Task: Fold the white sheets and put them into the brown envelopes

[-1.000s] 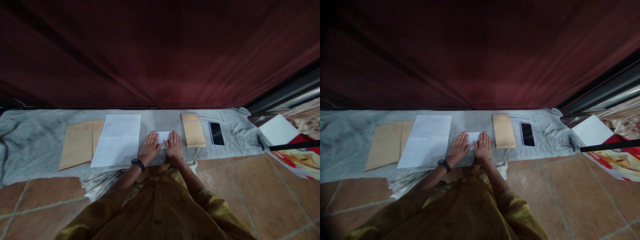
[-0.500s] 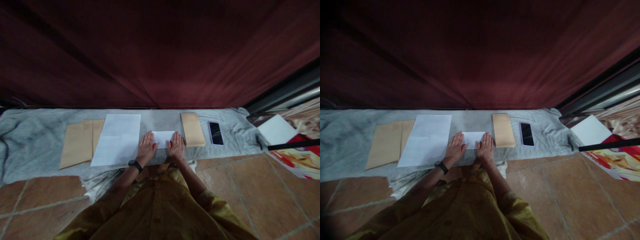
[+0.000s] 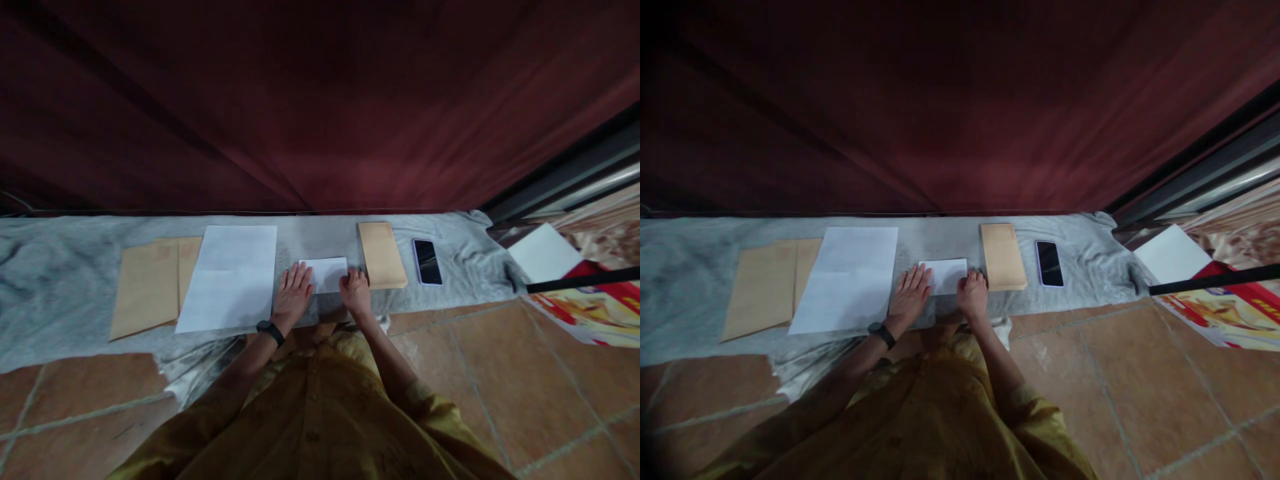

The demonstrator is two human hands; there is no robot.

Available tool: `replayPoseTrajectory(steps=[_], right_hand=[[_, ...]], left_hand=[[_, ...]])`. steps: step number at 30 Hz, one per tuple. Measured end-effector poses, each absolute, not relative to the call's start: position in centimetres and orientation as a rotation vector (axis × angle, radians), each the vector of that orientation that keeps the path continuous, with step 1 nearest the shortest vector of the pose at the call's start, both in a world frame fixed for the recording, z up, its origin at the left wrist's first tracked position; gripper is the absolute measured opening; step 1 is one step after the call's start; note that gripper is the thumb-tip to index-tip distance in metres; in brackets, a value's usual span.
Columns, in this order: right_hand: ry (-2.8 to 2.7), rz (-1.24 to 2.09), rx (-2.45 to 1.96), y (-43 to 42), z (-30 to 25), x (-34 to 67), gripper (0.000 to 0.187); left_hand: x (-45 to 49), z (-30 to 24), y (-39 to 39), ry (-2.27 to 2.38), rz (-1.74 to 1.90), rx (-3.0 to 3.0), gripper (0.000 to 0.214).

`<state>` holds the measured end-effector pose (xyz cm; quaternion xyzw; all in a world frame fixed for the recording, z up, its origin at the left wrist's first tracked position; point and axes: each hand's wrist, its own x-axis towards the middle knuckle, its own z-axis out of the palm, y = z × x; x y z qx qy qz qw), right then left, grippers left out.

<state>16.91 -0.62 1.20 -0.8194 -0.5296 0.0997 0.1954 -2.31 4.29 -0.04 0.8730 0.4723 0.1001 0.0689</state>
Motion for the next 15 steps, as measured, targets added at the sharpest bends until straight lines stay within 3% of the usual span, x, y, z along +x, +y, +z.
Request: replayPoseTrajectory(steps=[4,8,15], right_hand=[[-1.295,0.487,-2.269,-0.15,1.63,17.22,0.028],[-0.948,0.826,-2.043,-0.28,1.85,17.81,0.01],[-0.635,1.108,-1.779,-0.83,1.75,17.3,0.025]], left_hand=[[-2.51,0.05,4.34,1.403,0.286,2.633,0.053],[-2.64,0.04,4.38,1.39,0.276,2.634,0.053],[-2.93,0.56,3.84,1.346,0.336,2.645,0.052]])
